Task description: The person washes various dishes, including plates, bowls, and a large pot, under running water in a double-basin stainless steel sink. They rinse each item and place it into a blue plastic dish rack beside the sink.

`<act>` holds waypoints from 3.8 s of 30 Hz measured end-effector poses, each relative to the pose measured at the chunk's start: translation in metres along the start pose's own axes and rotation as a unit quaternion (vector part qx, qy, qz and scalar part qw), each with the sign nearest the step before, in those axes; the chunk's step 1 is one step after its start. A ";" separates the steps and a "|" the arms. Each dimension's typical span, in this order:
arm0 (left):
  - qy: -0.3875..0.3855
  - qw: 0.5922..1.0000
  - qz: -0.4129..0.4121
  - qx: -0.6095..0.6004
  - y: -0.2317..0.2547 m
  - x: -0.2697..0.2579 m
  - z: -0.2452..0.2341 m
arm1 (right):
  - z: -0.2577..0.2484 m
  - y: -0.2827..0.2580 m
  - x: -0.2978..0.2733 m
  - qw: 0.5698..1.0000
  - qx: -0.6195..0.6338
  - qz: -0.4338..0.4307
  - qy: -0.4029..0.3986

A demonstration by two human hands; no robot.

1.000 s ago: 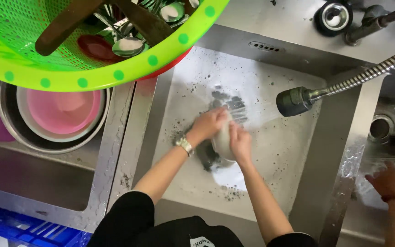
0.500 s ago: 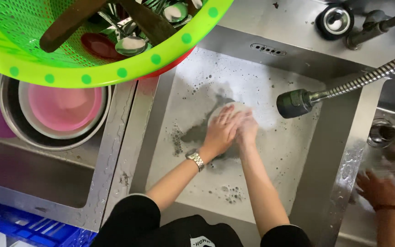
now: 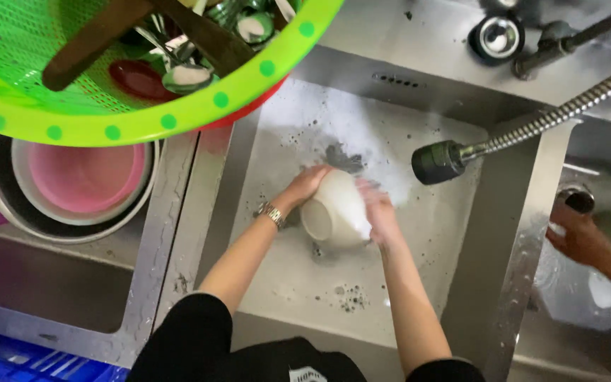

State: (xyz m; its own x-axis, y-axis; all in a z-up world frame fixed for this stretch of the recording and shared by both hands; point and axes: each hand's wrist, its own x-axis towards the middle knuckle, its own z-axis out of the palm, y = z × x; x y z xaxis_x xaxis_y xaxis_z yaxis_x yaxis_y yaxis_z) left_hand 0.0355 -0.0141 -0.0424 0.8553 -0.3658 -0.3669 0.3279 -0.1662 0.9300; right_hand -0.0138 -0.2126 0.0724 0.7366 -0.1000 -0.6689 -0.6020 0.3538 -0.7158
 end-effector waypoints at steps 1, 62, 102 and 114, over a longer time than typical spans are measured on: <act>-0.003 0.995 0.048 0.091 -0.033 0.014 0.002 | 0.010 -0.005 -0.006 0.992 -0.125 -0.033 0.003; 0.159 0.962 0.068 0.210 0.072 -0.081 0.032 | 0.091 -0.041 -0.028 0.723 -0.658 -0.207 -0.024; 0.025 0.990 -0.128 0.054 0.163 -0.054 0.039 | -0.005 -0.023 0.007 0.994 -0.096 0.019 0.054; 0.064 0.986 -0.102 0.120 0.174 -0.055 0.056 | 0.032 -0.025 -0.033 0.969 -0.002 -0.100 0.225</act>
State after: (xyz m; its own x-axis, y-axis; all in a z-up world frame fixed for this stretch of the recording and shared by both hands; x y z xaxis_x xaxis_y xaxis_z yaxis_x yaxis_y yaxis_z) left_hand 0.0227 -0.0737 0.1385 0.8299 -0.1868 -0.5257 0.4074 -0.4409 0.7998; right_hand -0.0138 -0.1884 0.1187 0.6305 -0.5613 -0.5361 -0.4630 0.2825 -0.8402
